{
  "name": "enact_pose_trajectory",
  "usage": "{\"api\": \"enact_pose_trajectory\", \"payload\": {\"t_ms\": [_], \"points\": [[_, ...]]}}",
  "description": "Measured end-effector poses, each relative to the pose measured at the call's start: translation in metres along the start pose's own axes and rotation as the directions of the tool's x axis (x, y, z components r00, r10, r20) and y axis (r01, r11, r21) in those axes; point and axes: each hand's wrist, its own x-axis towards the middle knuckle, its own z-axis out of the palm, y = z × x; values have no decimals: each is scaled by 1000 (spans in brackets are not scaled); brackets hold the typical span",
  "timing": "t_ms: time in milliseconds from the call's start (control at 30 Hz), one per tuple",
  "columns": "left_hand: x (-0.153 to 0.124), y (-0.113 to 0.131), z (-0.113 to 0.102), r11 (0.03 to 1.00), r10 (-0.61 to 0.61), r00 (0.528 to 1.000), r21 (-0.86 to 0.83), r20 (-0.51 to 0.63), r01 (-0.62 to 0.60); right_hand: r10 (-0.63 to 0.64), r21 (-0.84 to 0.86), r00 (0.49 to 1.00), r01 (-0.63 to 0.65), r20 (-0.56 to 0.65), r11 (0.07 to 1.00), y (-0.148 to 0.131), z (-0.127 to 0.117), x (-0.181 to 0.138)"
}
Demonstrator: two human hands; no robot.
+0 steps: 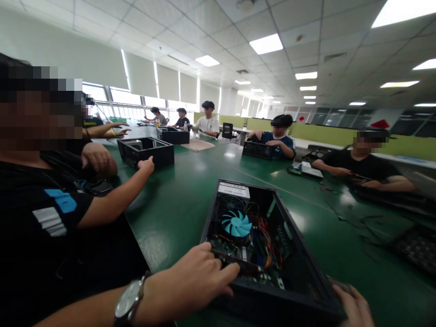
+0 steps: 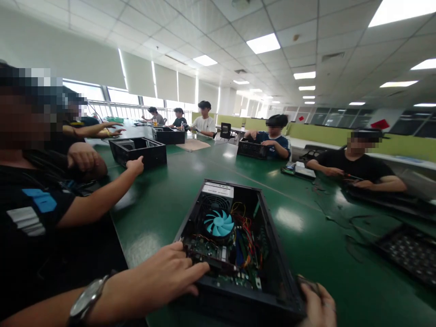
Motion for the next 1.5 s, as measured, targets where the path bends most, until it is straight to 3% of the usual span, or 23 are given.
{"api": "enact_pose_trajectory", "payload": {"t_ms": [100, 233, 300, 367, 433, 533, 600, 667, 733, 833, 900, 967, 1100, 1267, 1367, 1500], "points": [[-5, -50, 3, 997, -66, 997, 28, -28, 67, 128, 149, 991, -122, -28, 981, -24, 73, -5], [-9, -159, -1, 984, -177, 979, -28, -104, 174, 140, 110, 988, -147, 71, 983, -34, 208, -8], [-12, -206, -5, 962, -273, 941, -59, -200, 266, 167, 64, 975, -178, 148, 982, -32, 272, -9], [-15, -231, -8, 921, -377, 867, -32, -325, 388, 192, 17, 951, -202, 243, 979, -30, 317, -12], [-17, -230, -8, 899, -395, 812, 0, -430, 438, 197, -14, 910, -206, 365, 978, -27, 336, -14], [-12, -198, 5, 948, -293, 832, -32, -470, 316, 168, -37, 802, -179, 574, 983, -12, 316, -9], [0, -170, 21, 973, -231, 868, -92, -440, 212, 144, -52, 732, -147, 666, 988, 3, 279, 1], [19, -144, 40, 981, -163, 912, -157, -376, 111, 126, -72, 704, -106, 699, 992, 18, 229, 14], [44, -121, 58, 976, -81, 947, -220, -312, 11, 98, -91, 712, -49, 695, 995, 28, 173, 28], [89, -92, 87, 949, 15, 960, -297, -281, -102, 17, -119, 755, 81, 656, 990, 30, 94, 43], [119, -73, 107, 936, 41, 958, -325, -285, -137, -55, -147, 782, 185, 620, 972, 25, 54, 46], [145, -57, 128, 934, 57, 958, -324, -281, -151, -119, -179, 792, 277, 599, 944, 21, 28, 45], [165, -39, 156, 938, 150, 955, -270, -256, -219, -194, -201, 748, 402, 635, 893, 24, 20, 38], [144, -41, 157, 920, 114, 970, -347, -215, -185, -293, -217, 601, 631, 744, 745, 40, 29, 38], [137, -43, 154, 911, 98, 983, -383, -157, -152, -239, -230, 542, 659, 806, 716, 44, 25, 39], [138, -42, 152, 909, 105, 985, -389, -136, -151, -151, -272, 502, 670, 852, 691, 36, 21, 36]]}}
